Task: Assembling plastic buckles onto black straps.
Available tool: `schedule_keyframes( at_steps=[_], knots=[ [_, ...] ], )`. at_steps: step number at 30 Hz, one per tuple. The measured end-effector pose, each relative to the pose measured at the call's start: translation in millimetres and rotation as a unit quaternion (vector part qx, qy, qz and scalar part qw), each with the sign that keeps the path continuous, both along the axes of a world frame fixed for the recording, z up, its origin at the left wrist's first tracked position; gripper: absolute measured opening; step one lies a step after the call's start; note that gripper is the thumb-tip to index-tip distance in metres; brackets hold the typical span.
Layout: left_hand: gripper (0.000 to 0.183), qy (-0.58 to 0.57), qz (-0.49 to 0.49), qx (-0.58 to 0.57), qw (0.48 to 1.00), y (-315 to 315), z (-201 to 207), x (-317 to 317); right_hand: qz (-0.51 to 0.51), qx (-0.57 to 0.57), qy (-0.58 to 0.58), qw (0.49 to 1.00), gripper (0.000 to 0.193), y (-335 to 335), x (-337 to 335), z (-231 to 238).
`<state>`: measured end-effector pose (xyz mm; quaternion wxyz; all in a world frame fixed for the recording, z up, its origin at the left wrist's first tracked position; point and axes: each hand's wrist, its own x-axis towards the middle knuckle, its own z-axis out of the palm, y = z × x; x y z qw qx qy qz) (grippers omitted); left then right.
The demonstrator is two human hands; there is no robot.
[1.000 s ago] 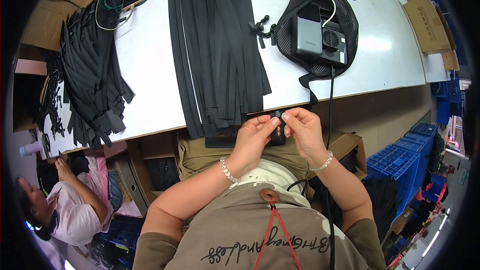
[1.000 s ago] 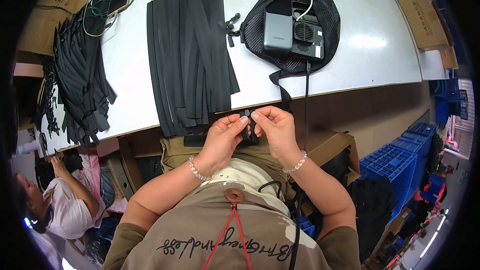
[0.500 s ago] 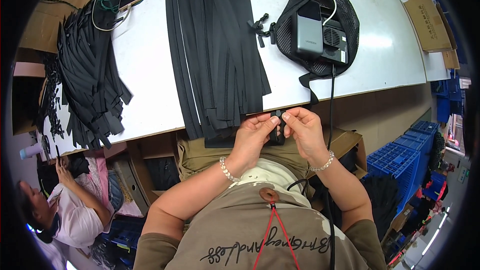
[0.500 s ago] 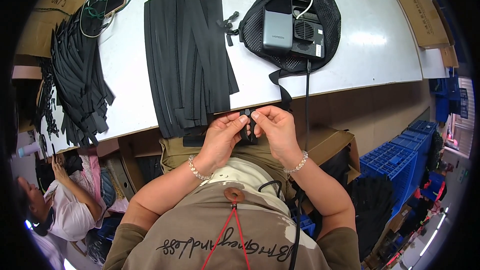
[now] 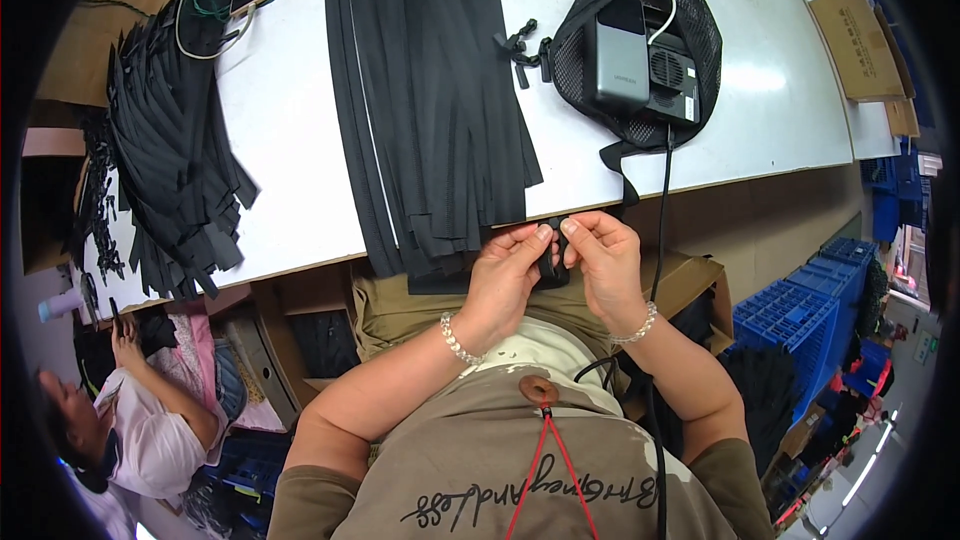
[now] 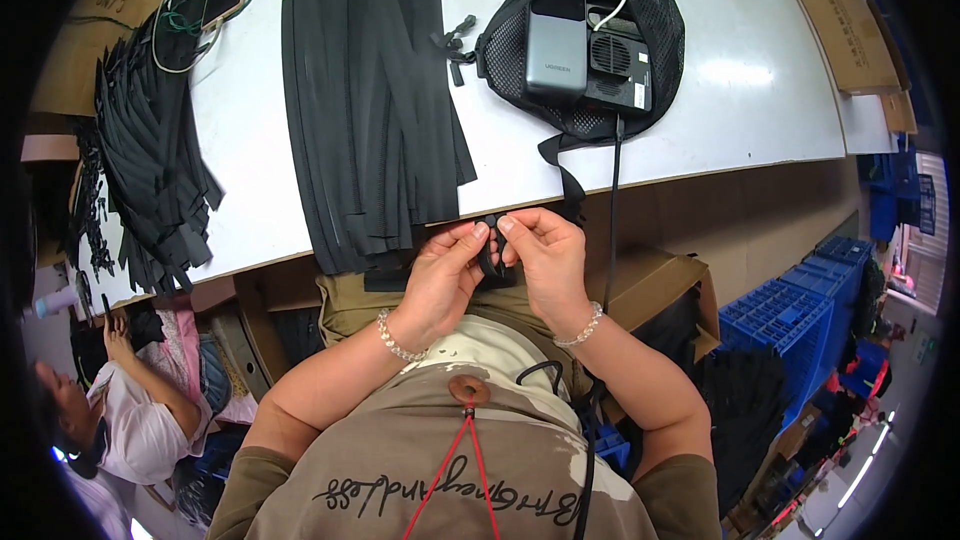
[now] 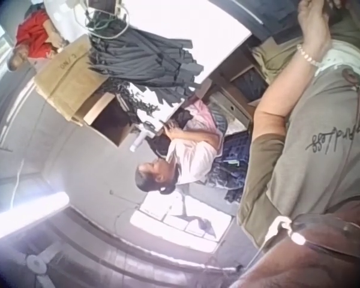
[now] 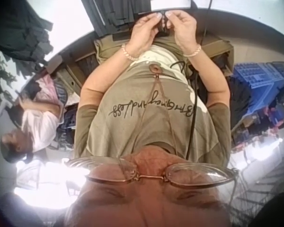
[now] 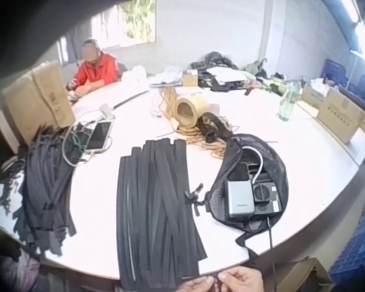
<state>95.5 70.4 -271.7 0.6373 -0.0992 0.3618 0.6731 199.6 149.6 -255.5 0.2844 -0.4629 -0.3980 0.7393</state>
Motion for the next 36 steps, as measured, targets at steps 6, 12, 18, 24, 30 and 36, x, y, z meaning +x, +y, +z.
schedule_keyframes(
  at_steps=[6, 12, 18, 24, 30, 36],
  knots=[
    [0.006, -0.007, 0.015, -0.005, 1.0, 3, -1, 0, -0.028, 0.011, 0.009, 1.0, 0.004, -4, -6, -1],
    [0.008, 0.006, 0.008, 0.003, 1.0, 5, 1, -3, -0.063, 0.001, 0.028, 0.998, 0.005, -9, -13, 0],
    [0.007, 0.003, -0.001, 0.018, 1.0, 0, 6, -2, 0.054, -0.038, 0.008, 0.998, 0.006, 9, 3, 16],
    [0.007, 0.254, 0.008, 0.13, 0.958, -8, 32, -3, 0.118, 0.181, 0.09, 0.972, 0.009, 4, 13, 37],
    [0.01, 0.3, 0.019, 0.17, 0.938, -9, 27, -6, 0.114, 0.237, 0.088, 0.961, 0.01, -1, 14, 41],
    [0.01, 0.347, 0.016, 0.178, 0.921, -8, 32, -11, 0.126, 0.289, 0.073, 0.946, 0.011, 1, 14, 46]
  ],
)
